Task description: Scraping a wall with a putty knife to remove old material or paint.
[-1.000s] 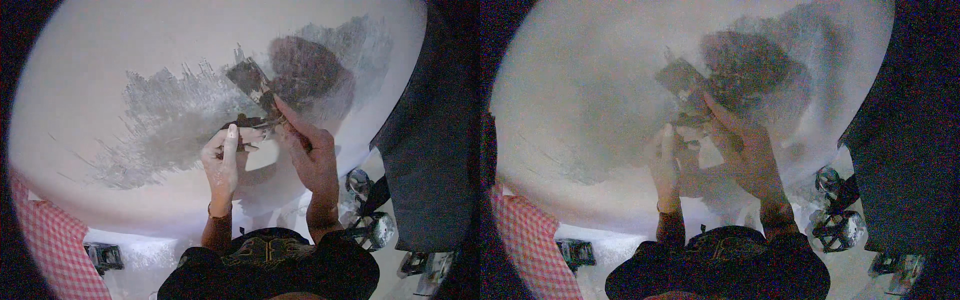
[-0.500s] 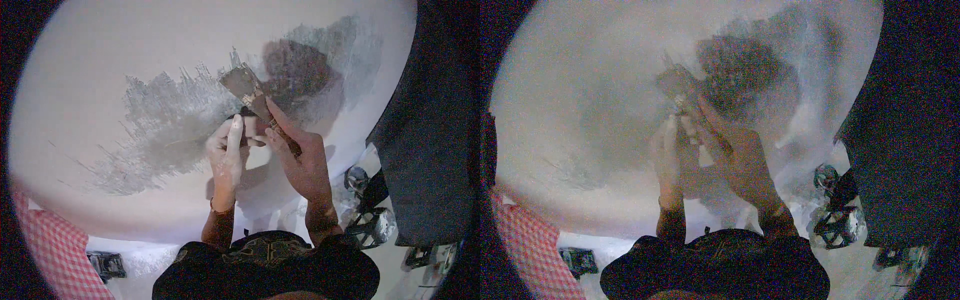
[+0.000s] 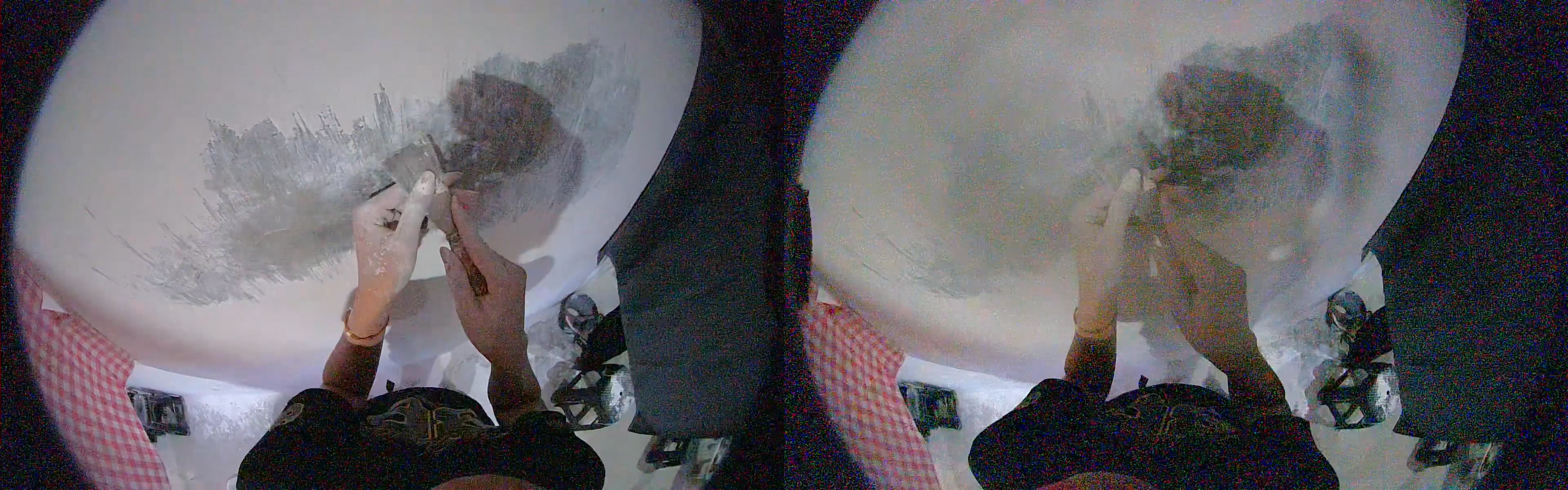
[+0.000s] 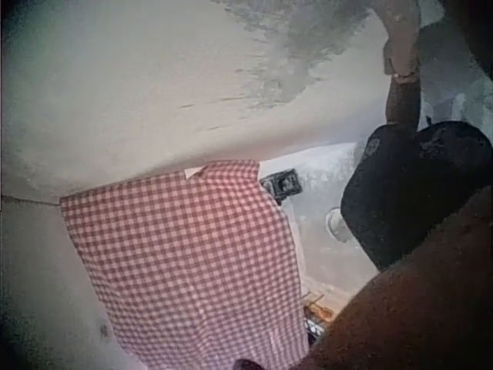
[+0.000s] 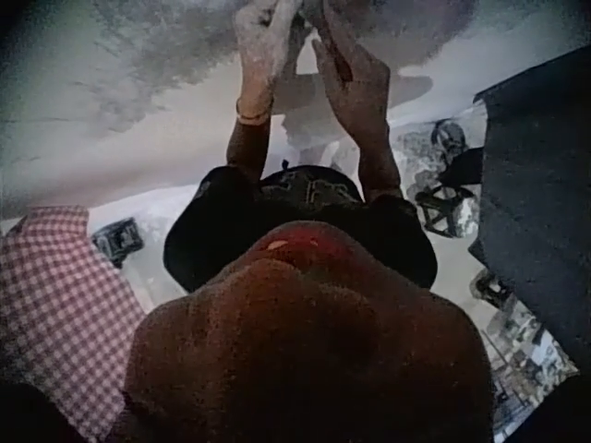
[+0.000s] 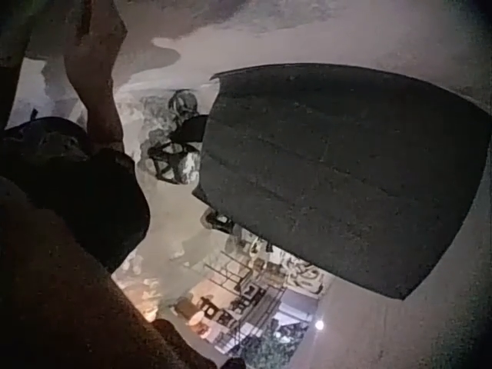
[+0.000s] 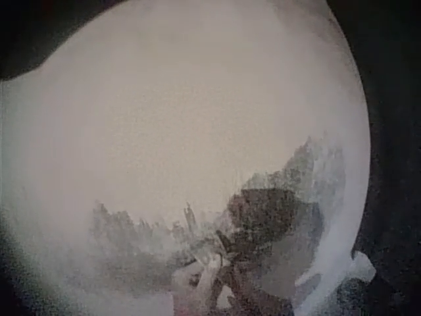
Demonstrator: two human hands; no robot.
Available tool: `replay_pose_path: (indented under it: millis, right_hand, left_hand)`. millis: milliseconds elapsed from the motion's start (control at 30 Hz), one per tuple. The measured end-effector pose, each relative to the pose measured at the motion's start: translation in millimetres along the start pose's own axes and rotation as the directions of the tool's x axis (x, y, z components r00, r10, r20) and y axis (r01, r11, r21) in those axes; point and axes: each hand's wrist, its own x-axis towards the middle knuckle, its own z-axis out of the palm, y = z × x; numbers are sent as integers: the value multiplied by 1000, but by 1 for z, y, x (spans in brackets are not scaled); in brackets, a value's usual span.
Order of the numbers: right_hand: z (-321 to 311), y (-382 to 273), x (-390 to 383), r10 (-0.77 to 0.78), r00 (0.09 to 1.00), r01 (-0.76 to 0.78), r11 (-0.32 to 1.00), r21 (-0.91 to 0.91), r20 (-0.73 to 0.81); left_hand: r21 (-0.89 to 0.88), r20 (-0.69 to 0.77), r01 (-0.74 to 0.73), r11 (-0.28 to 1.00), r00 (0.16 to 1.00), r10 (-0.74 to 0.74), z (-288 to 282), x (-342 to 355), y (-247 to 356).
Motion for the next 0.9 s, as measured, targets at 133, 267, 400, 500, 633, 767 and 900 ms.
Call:
replay_pose_path:
  millis: [133, 267, 400, 500, 633, 767, 900]
  right_hand:
    - [0, 8, 14, -246, 969, 247, 967, -56, 20]
    - [12, 15, 14, -211, 975, 217, 970, -111, 63]
    - [24, 11, 0, -34, 995, 48, 987, -151, 94]
    - [34, 6, 8, -193, 980, 180, 958, -222, -40]
    - [39, -3, 13, -214, 976, 202, 956, -213, -34]
    - [43, -13, 5, -82, 996, 68, 931, -359, -25]
    - [47, -19, 3, -171, 983, 137, 918, -373, -61]
  left_hand:
    - [-42, 8, 24, 999, 1000, -24, 1, 6, 1]
    - [-165, -19, 122, 979, 992, -127, 2, 0, 2]
    - [-253, -73, 153, 955, 982, -176, 0, -8, 5]
    - [-19, -116, 103, 994, 988, -105, -3, -1, 9]
    - [-307, -135, 89, 948, 981, -136, -1, 5, 16]
    - [-253, -160, 208, 945, 954, -253, -4, 4, 20]
    - [-453, -106, 147, 879, 970, -217, -10, 5, 18]
